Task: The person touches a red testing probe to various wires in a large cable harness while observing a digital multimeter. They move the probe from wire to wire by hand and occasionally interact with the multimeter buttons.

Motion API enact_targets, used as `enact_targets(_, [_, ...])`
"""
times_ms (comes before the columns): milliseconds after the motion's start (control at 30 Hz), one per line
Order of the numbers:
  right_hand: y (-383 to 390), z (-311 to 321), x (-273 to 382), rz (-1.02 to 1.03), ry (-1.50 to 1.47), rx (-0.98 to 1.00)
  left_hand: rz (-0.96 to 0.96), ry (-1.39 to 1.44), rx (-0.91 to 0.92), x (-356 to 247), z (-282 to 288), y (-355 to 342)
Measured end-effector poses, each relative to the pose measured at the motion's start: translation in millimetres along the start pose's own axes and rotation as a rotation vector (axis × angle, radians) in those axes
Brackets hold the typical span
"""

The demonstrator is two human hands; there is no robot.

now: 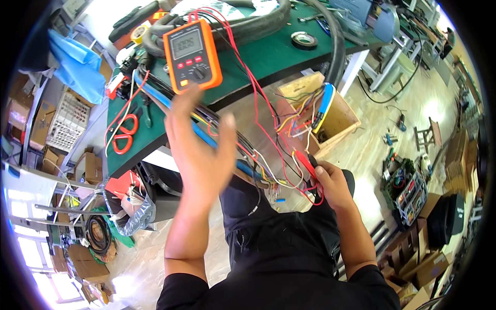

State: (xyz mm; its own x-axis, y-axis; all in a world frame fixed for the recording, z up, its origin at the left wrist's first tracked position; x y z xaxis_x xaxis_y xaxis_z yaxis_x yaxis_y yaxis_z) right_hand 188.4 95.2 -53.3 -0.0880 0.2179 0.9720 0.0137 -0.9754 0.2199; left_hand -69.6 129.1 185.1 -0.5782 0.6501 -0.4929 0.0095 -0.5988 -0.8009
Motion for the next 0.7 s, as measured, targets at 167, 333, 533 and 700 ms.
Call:
enact_targets(167, [-0.3,-0.9,-3.4,-0.004,-0.028,0.055,0.272,-0.286,0.029,107.8,-1.6,-48.4])
enact_targets(333, [-0.4,1.1,-8.0,0.054,-0.077,0.122,0.305,-0.291,0.138,127.4,-29.6,-53.0])
enact_targets(533, [-1.3,2.9,-15.0,-0.071,-0.107,0.134,0.326,-0.281,0.106,120.8,-33.5,-51.0])
enact_targets(700, [-6.6,-1.2,-16.7,-0.051,-0.1,0.142,0.386,-0.267,0.094,111.0,-41.1,-51.4])
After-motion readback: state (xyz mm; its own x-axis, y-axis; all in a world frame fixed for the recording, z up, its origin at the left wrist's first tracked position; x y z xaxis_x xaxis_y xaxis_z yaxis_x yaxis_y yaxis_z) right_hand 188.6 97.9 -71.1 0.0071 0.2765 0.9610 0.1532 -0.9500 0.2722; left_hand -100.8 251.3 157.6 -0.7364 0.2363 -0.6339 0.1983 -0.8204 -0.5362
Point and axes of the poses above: each hand's wrist, its own y-axis away from the middle knuckle, its own z-axis out of the back of the hand, x = y × z, the point moved 10 cm from there along -y, towards the middle knuckle, and after that the axes turned 10 degrees about y, right-handed, at the moved point
